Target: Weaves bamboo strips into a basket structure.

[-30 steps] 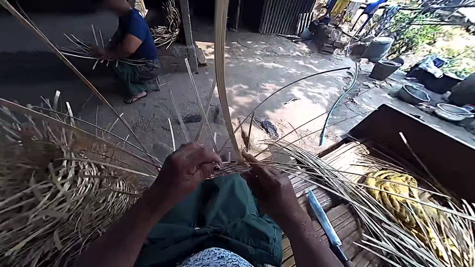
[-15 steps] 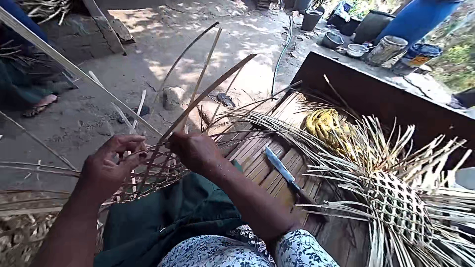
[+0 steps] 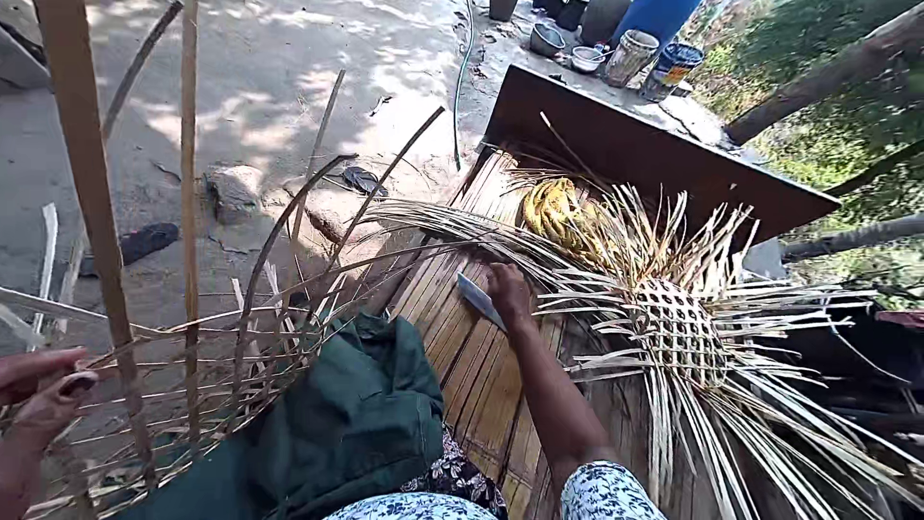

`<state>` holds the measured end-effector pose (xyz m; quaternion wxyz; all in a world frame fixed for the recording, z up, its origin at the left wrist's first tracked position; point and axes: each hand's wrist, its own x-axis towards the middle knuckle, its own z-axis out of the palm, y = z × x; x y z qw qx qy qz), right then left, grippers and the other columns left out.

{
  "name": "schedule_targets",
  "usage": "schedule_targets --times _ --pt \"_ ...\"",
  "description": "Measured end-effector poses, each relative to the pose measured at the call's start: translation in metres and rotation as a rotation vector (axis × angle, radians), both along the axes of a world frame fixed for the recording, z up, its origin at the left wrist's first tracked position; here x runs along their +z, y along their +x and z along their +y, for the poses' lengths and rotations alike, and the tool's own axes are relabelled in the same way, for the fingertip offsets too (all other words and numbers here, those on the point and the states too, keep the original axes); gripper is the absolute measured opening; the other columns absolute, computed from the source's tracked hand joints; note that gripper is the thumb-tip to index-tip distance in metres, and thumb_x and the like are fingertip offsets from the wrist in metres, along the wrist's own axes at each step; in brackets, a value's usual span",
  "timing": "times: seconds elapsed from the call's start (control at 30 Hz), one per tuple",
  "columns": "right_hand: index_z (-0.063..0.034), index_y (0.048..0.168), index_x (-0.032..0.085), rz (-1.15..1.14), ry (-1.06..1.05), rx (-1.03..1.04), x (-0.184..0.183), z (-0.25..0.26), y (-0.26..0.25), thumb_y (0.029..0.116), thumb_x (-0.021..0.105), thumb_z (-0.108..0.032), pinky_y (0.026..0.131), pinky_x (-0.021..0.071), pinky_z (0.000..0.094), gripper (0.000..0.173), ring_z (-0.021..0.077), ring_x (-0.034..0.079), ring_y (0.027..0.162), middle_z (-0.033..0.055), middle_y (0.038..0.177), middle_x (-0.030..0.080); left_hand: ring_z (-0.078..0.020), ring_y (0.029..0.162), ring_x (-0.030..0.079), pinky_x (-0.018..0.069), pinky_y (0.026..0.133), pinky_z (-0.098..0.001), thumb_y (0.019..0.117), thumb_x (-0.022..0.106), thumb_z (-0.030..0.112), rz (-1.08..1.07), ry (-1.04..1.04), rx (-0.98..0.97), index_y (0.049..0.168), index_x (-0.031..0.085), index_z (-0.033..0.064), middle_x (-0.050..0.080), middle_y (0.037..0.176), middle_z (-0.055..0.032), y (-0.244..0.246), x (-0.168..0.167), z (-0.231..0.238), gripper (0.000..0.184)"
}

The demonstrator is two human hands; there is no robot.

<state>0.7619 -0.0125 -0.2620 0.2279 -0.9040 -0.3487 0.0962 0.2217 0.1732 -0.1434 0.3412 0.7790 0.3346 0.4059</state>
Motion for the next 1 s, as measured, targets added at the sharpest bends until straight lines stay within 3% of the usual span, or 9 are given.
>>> schedule_targets --times 0.13,0.2,0.37,0.47,0.63,0.73,0.87,0.93,1.0 --pt "0.0084 0.127 0.062 -0.084 -0.352 -0.256 -0.025 -0.025 0.051 0.1009 0.052 -0.005 0.105 0.0457 0.0607 0.032 0.0473 0.054 0.13 0.0319 0.138 0.056 -0.0108 0.093 0.068 0.0567 0.089 -0.0299 0.0967 0.069 0.014 -0.019 -0.047 -0.016 0.116 0.062 -0.01 0.07 0.103 -0.0073 0.001 0.003 0.001 0.031" --pt "0.0086 0.129 0.061 -0.125 -0.456 -0.29 -0.031 -0.029 0.061 0.1027 0.049 -0.006 0.102 0.0485 0.0585 0.032 0.0454 0.059 0.125 0.0315 0.136 0.057 -0.0116 0.094 0.069 0.0574 0.09 -0.0312 0.0978 0.067 0.013 -0.01 -0.041 -0.019 0.117 0.062 -0.0093 0.071 0.104 -0.0073 0.002 0.006 -0.001 0.03" --pt "0.0053 0.129 0.061 -0.141 -0.498 -0.197 -0.027 -0.033 0.056 0.103 0.048 -0.007 0.105 0.044 0.0606 0.032 0.0439 0.057 0.128 0.0289 0.134 0.06 -0.0106 0.094 0.069 0.0577 0.089 -0.0287 0.0983 0.067 0.013 0.006 -0.012 -0.007 0.116 0.061 -0.0118 0.069 0.106 -0.0099 0.003 0.002 -0.002 0.031" --pt "0.0017 0.138 0.054 -0.1 -0.486 -0.162 -0.009 -0.037 0.036 0.1047 0.043 -0.009 0.1 0.0466 0.0626 0.036 0.0454 0.062 0.122 0.0286 0.129 0.064 -0.0089 0.093 0.067 0.0567 0.088 -0.0263 0.0991 0.064 0.015 0.036 0.011 0.022 0.116 0.06 -0.014 0.068 0.106 -0.0105 0.008 0.005 -0.006 0.034" --pt "-0.0107 0.137 0.063 -0.036 -0.447 -0.185 0.057 -0.068 0.005 0.1041 0.044 -0.012 0.098 0.0472 0.0671 0.038 0.0461 0.062 0.121 0.0252 0.133 0.064 -0.0077 0.094 0.068 0.0575 0.09 -0.0273 0.0994 0.063 0.016 0.035 0.011 0.051 0.121 0.059 -0.0123 0.068 0.107 -0.0083 0.009 0.006 -0.01 0.036" --pt "-0.0032 0.133 0.064 -0.023 -0.213 -0.245 0.098 -0.093 0.006 0.1071 0.043 -0.014 0.096 0.0468 0.0688 0.035 0.0489 0.065 0.114 0.0294 0.12 0.068 -0.0087 0.094 0.067 0.0569 0.089 -0.0267 0.0996 0.062 0.017 0.068 0.042 0.078 0.12 0.059 -0.0142 0.067 0.108 -0.0135 0.01 0.006 -0.009 0.037" --pt "-0.0005 0.127 0.063 0.194 0.375 -0.378 0.125 -0.117 0.019 0.105 0.05 -0.012 0.066 0.0572 0.0373 0.028 0.017 0.065 0.066 0.012 0.089 0.069 -0.0119 0.094 0.068 0.0573 0.088 -0.0285 0.0998 0.062 0.019 0.071 0.059 0.051 0.12 0.059 -0.0149 0.066 0.108 -0.0173 0.012 0.003 -0.003 0.04" --pt "0.0012 0.128 0.061 0.275 0.613 -0.397 0.138 -0.118 0.018 0.1038 0.05 -0.008 0.059 0.0581 0.0298 0.028 0.012 0.065 0.061 0.0086 0.085 0.068 -0.0127 0.092 0.068 0.0569 0.088 -0.0287 0.0997 0.061 0.019 0.069 0.049 0.052 0.12 0.058 -0.016 0.066 0.108 -0.0188 0.014 0.003 -0.002 0.041" --pt "0.0015 0.129 0.059 0.298 0.804 -0.383 0.149 -0.115 0.019 0.1029 0.052 -0.006 0.059 0.0591 0.03 0.028 0.0123 0.065 0.061 0.0069 0.085 0.068 -0.0124 0.092 0.067 0.0557 0.087 -0.0275 0.1004 0.061 0.021 0.085 0.045 0.065 0.121 0.059 -0.0159 0.067 0.106 -0.0192 0.014 0.003 -0.002 0.042"
